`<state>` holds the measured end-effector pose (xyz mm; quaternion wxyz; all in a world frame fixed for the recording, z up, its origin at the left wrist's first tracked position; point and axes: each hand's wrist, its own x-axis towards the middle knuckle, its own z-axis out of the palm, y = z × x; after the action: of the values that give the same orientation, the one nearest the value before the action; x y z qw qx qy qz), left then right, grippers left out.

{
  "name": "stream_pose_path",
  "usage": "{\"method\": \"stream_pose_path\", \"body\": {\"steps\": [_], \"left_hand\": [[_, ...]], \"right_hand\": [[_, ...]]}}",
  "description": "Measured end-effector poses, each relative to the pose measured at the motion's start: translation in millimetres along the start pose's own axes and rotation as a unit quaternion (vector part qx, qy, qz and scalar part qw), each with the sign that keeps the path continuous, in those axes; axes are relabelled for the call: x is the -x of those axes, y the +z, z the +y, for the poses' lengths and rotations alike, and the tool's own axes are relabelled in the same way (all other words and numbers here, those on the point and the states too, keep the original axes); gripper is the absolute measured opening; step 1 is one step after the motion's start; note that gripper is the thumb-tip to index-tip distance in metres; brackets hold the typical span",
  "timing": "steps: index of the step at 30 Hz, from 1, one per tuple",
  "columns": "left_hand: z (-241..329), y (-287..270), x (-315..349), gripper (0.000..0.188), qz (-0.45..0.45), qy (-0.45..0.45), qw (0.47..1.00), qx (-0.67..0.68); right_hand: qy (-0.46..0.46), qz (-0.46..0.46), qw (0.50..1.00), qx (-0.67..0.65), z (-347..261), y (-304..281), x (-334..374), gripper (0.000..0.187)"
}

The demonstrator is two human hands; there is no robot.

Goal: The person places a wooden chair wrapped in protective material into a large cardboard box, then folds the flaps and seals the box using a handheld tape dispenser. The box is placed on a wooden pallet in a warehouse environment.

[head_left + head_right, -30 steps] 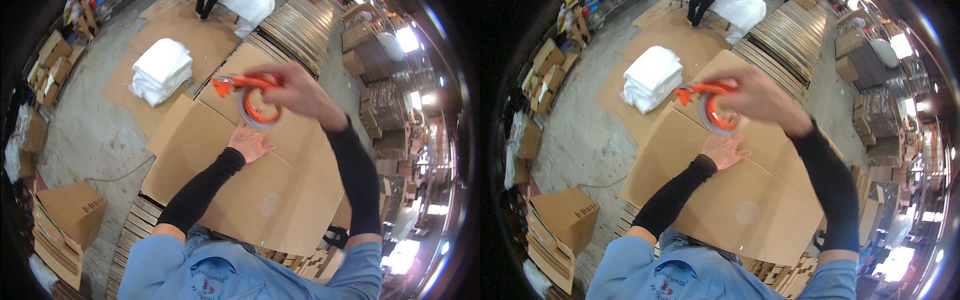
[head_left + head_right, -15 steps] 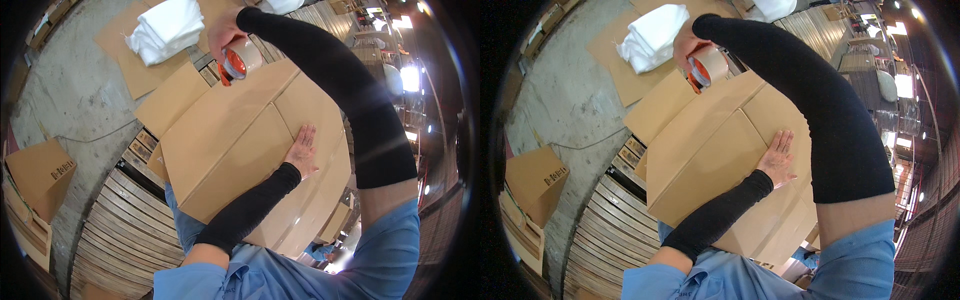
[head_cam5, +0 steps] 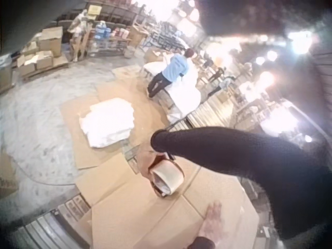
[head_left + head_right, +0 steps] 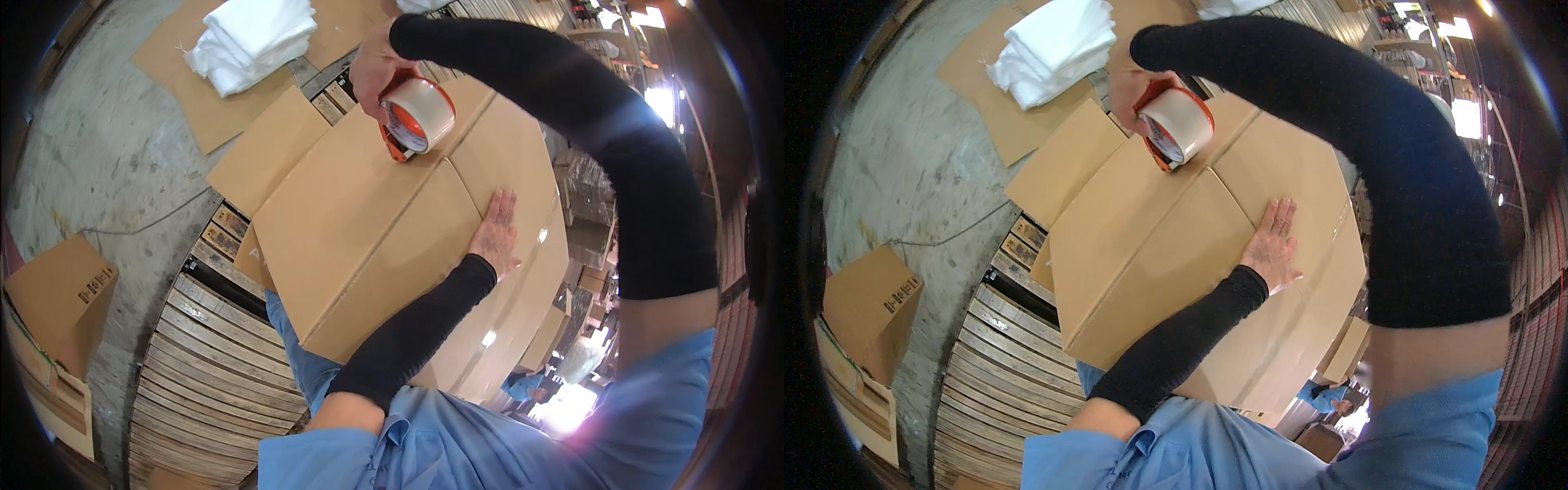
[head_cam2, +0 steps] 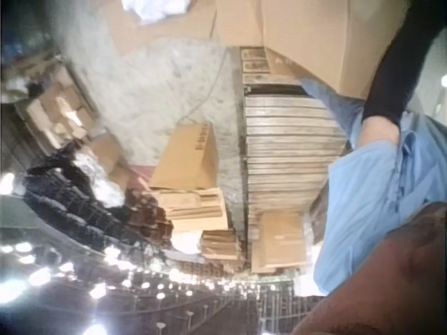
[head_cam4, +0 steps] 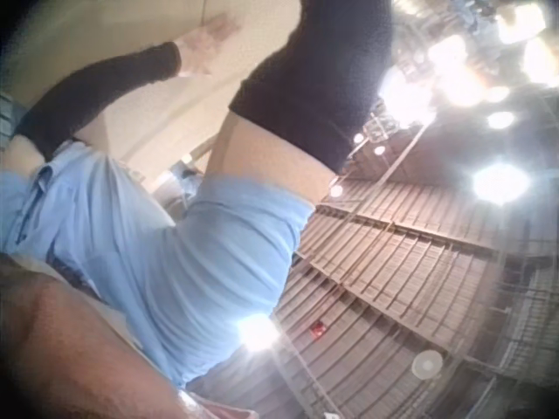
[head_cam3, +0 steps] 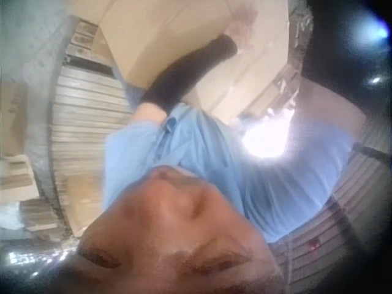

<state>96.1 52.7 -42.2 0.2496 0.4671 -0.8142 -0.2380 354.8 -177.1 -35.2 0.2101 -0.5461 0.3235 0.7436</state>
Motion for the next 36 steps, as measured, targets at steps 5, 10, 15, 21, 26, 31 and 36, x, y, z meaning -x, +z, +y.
{"method": "stream_pose_path", "body": {"steps": [5,10,15,21,26,31,36], "left_hand": [[4.9,-7.0,-2.0,0.076,-0.016,0.007,0.999,-0.028],[-5.7,-14.1,-3.7,0.074,-0.046,-0.003,0.998,-0.038],[-3.8,-16.3,-3.2,0.073,-0.036,0.002,0.999,-0.009],[-3.2,-16.5,15.3,0.060,0.068,0.106,0.992,-0.010],[27.8,-20.5,62.2,0.042,0.028,0.260,0.960,0.098],[54.9,-24.8,102.0,0.050,0.223,0.269,0.936,0.052],[100.3,-1.5,86.6,0.073,0.108,0.145,0.982,-0.059]], "right_hand": [[-0.096,-0.005,0.995,-0.023,46.6,10.3,35.0,0.028],[-0.130,0.176,0.975,-0.050,50.9,83.4,157.3,0.019],[-0.145,0.299,0.940,-0.073,87.4,190.7,219.9,0.030],[-0.276,0.556,0.773,-0.132,147.4,359.0,165.9,0.034],[-0.248,0.682,0.681,-0.100,168.9,490.2,125.2,0.036],[-0.203,0.685,0.689,-0.126,195.9,614.4,70.5,0.038],[-0.204,0.720,0.648,-0.144,221.7,724.3,11.0,0.033]]}}
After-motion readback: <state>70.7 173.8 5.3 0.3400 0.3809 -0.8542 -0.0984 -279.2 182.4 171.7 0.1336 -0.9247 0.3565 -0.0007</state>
